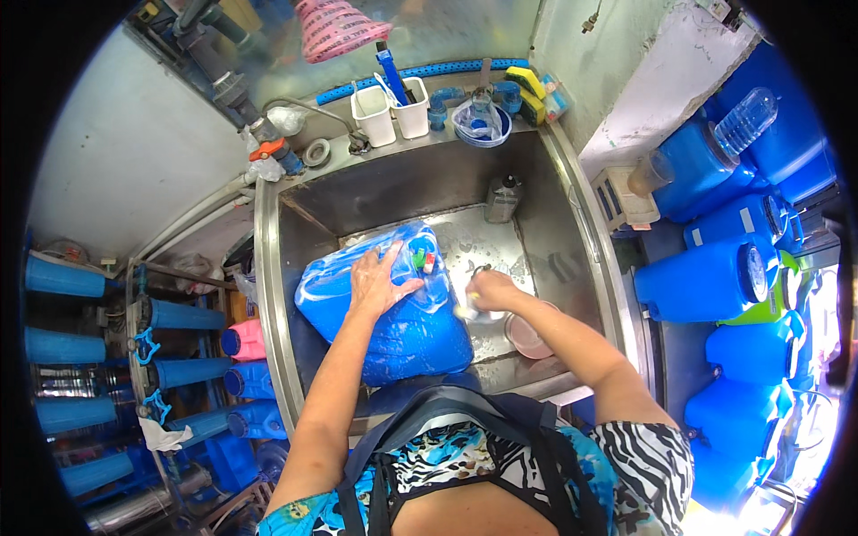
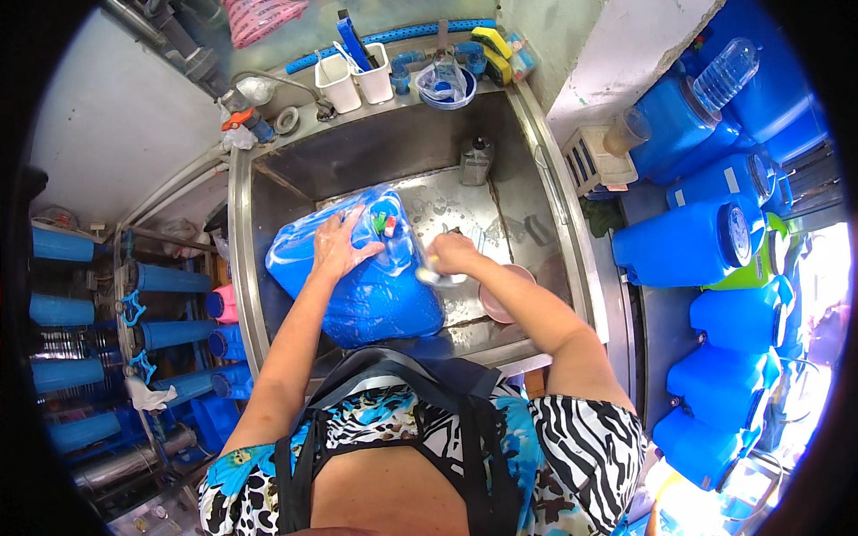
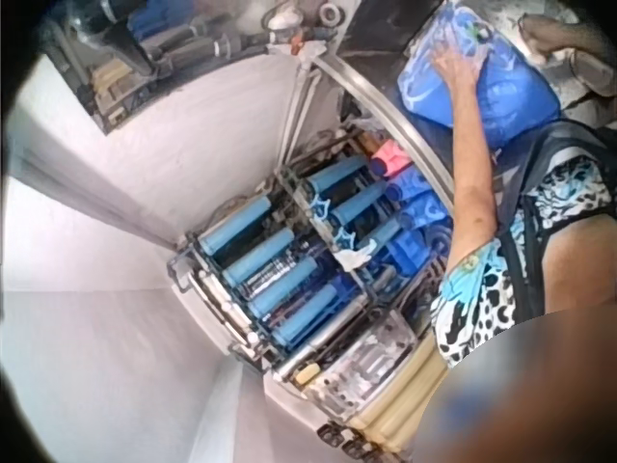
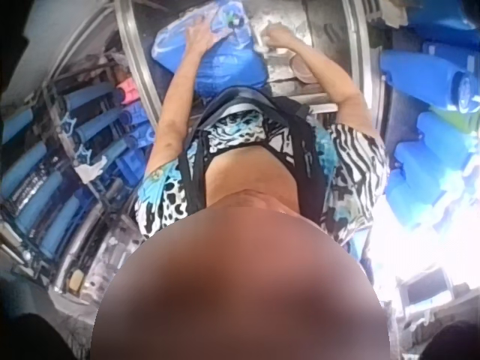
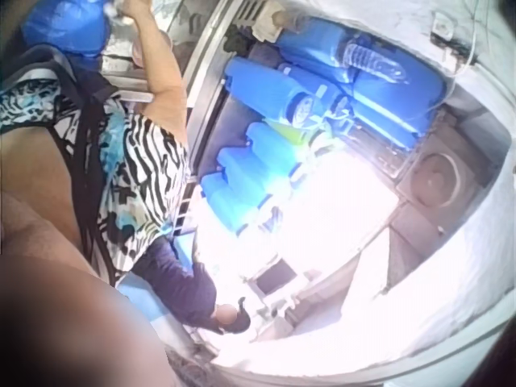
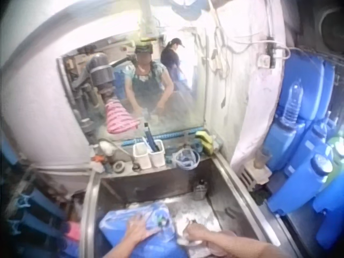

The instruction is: The person scrubs and rinses a transparent plastic container with a yellow label, then a blue plastic jerrycan, using a sponge and running water in a stainless steel sink. The person places the cleaned containers on a nearby counter.

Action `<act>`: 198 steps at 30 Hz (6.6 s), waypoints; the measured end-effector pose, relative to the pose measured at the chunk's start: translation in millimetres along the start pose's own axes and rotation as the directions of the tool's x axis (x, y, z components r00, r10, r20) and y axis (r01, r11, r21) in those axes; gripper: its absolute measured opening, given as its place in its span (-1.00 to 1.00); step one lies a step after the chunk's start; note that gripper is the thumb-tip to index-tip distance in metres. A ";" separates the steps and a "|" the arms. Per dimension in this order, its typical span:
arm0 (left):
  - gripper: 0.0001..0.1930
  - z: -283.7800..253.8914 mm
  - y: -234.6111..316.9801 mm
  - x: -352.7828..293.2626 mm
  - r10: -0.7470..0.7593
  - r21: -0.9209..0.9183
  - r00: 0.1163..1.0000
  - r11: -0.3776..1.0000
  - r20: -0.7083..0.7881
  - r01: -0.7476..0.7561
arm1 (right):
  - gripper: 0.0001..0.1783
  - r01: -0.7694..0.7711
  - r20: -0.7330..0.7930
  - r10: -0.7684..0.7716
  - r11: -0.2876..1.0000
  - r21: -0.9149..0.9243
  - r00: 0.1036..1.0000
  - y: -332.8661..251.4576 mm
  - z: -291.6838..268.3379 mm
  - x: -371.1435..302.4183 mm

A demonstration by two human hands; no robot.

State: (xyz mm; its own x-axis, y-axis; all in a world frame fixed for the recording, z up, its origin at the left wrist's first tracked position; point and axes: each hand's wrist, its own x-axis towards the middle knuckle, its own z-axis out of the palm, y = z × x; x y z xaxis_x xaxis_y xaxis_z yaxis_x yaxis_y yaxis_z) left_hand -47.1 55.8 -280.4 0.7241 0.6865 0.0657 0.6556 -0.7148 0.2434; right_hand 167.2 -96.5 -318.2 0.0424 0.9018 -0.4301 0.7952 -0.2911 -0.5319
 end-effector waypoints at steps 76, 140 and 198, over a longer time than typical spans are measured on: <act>0.09 -13.9 42.8 -52.8 0.048 0.020 0.998 0.999 -0.044 -0.048 | -0.47 -0.161 -0.671 0.086 0.986 -0.049 0.736 -102.1 -23.6 -6.6; 0.02 -9.5 72.8 -32.1 -0.191 0.111 0.981 0.975 -0.029 0.193 | -0.51 -0.062 -0.515 0.174 0.972 0.228 0.839 -28.6 -20.2 20.3; 0.00 -20.6 56.9 -34.3 -0.102 -0.057 0.994 0.993 0.029 0.104 | -0.70 0.194 -0.368 -0.115 0.964 0.184 0.923 -34.1 -45.2 11.6</act>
State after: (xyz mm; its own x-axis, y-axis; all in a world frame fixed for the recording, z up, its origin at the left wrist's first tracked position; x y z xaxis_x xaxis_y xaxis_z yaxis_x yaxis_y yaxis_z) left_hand -39.1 -5.7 -248.9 0.6593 0.7518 0.0128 0.7139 -0.6312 0.3032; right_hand 167.9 -61.7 -272.0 0.1696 0.9832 -0.0674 0.6634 -0.1645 -0.7299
